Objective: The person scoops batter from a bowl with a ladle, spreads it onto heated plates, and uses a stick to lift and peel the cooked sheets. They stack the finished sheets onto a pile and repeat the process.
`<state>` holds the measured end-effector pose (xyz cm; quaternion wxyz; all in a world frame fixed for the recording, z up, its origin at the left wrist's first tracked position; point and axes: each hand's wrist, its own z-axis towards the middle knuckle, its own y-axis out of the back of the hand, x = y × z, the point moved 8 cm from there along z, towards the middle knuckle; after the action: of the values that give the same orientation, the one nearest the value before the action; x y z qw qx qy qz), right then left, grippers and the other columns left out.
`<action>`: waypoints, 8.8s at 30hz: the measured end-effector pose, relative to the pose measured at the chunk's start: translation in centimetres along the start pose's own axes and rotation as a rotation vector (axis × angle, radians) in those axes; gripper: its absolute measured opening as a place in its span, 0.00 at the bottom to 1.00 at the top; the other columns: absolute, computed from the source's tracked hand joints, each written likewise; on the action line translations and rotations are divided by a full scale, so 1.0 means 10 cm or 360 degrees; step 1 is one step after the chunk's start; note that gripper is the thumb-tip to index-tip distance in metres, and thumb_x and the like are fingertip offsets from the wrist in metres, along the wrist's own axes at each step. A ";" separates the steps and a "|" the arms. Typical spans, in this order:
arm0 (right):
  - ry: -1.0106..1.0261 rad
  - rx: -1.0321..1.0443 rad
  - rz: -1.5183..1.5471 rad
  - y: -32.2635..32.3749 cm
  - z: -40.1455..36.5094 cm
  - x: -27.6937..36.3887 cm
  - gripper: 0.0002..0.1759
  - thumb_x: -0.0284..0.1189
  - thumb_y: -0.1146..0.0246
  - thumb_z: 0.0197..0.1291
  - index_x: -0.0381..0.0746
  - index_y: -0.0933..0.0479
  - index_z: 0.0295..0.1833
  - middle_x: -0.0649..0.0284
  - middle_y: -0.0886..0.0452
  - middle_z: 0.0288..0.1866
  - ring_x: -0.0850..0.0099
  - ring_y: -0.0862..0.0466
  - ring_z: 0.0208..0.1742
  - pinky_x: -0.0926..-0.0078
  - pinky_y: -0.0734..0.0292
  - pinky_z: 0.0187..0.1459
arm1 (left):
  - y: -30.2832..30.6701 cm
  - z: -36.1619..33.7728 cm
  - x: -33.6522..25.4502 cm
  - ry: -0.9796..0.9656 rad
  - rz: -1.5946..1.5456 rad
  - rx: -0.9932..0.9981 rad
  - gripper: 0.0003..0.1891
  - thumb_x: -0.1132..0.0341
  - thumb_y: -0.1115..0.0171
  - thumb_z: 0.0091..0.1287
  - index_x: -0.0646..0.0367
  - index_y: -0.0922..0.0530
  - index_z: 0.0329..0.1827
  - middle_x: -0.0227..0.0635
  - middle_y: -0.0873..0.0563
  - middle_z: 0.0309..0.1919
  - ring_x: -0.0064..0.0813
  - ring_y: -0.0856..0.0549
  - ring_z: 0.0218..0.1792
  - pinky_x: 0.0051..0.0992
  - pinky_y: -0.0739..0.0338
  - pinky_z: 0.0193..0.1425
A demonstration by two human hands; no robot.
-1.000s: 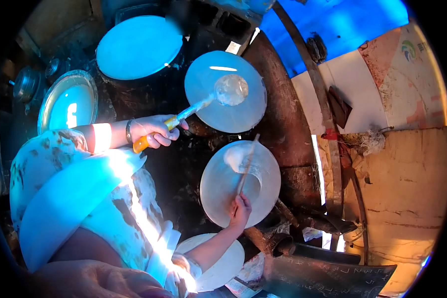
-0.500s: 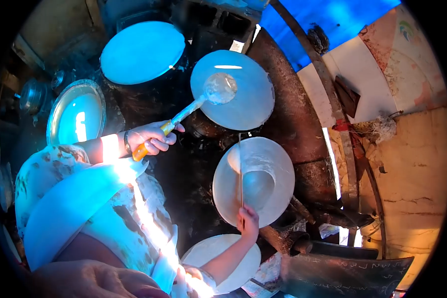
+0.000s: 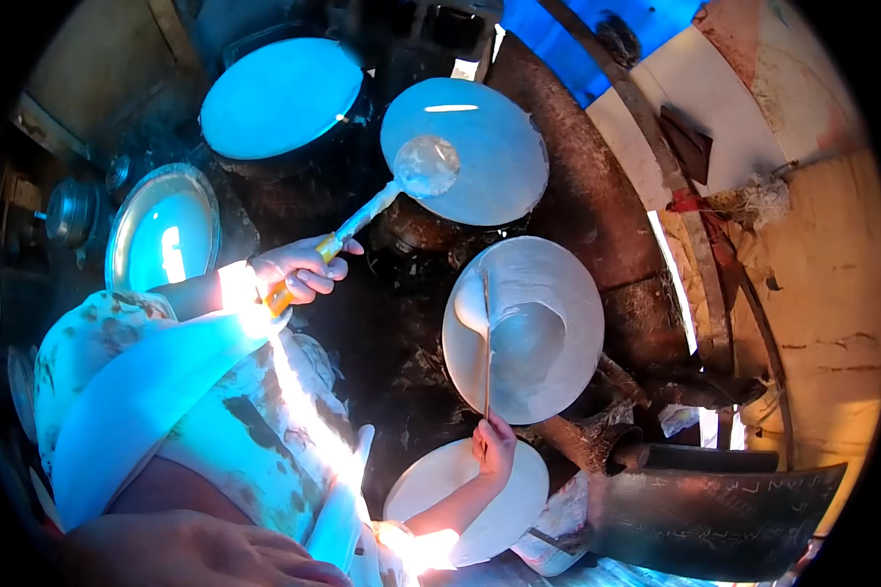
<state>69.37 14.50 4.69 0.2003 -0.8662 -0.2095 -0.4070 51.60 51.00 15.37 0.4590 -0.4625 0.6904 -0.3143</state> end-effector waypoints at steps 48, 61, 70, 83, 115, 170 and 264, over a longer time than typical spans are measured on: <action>0.0203 -0.1312 0.0352 -1.28 -0.41 -0.86 0.14 0.42 0.47 0.65 0.43 0.33 0.37 0.69 0.41 0.14 0.78 0.41 0.10 0.77 0.37 0.11 | 0.66 -0.50 -0.46 0.0331 -0.0454 0.0595 0.27 0.76 0.53 0.66 0.58 0.48 0.67 0.37 0.34 0.33 0.22 0.29 0.27 0.22 0.23 0.25; 0.0159 -0.1497 0.0043 -1.06 -0.41 -0.61 0.15 0.40 0.49 0.66 0.37 0.32 0.39 0.66 0.38 0.15 0.77 0.38 0.10 0.72 0.26 0.16 | 0.47 -0.30 -0.24 0.0337 0.0155 -0.0054 0.28 0.84 0.55 0.54 0.54 0.39 0.60 0.30 0.33 0.29 0.11 0.39 0.16 0.09 0.44 0.13; 0.0290 -0.1696 -0.0241 -0.97 -0.48 -0.93 0.20 0.36 0.49 0.66 0.38 0.36 0.59 0.61 0.34 0.15 0.72 0.35 0.07 0.76 0.34 0.07 | 0.53 -0.13 -0.13 0.0401 0.0159 -0.0004 0.29 0.84 0.55 0.52 0.55 0.40 0.60 0.30 0.35 0.26 0.12 0.39 0.15 0.09 0.45 0.13; 0.0379 -0.1605 0.0945 -1.41 0.06 -0.36 0.12 0.39 0.51 0.61 0.42 0.37 0.31 0.70 0.41 0.20 0.79 0.42 0.15 0.83 0.48 0.13 | 0.31 -0.08 0.00 0.0451 0.0125 0.0007 0.25 0.82 0.50 0.57 0.55 0.39 0.58 0.30 0.29 0.27 0.11 0.36 0.18 0.08 0.42 0.16; 0.0416 -0.1173 0.0505 -0.72 0.00 -0.08 0.12 0.38 0.47 0.64 0.40 0.34 0.34 0.65 0.34 0.20 0.77 0.39 0.12 0.81 0.45 0.11 | 0.45 -0.23 -0.16 0.0391 0.0361 0.0129 0.28 0.83 0.50 0.52 0.57 0.39 0.59 0.31 0.30 0.28 0.12 0.37 0.16 0.10 0.45 0.15; 0.0236 -0.0944 0.0668 -1.67 0.20 -0.55 0.19 0.46 0.53 0.66 0.42 0.38 0.32 0.68 0.39 0.18 0.79 0.42 0.11 0.81 0.49 0.12 | -0.85 1.37 1.09 0.0073 0.1829 -0.0010 0.17 0.68 0.41 0.53 0.65 0.34 0.42 0.37 0.24 0.21 0.26 0.27 0.11 0.26 0.33 0.14; 0.0589 -0.1495 0.1062 -1.61 -1.13 -1.64 0.21 0.31 0.44 0.63 0.38 0.32 0.61 0.72 0.35 0.16 0.85 0.38 0.10 0.87 0.44 0.10 | 0.02 0.59 1.76 0.0499 0.2417 0.0135 0.11 0.73 0.47 0.58 0.53 0.35 0.42 0.29 0.34 0.16 0.20 0.37 0.10 0.23 0.42 0.12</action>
<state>44.36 18.79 1.20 -0.0535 -0.7957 0.3140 -0.5151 54.39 34.72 6.94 0.4628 0.2051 0.8624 -0.0015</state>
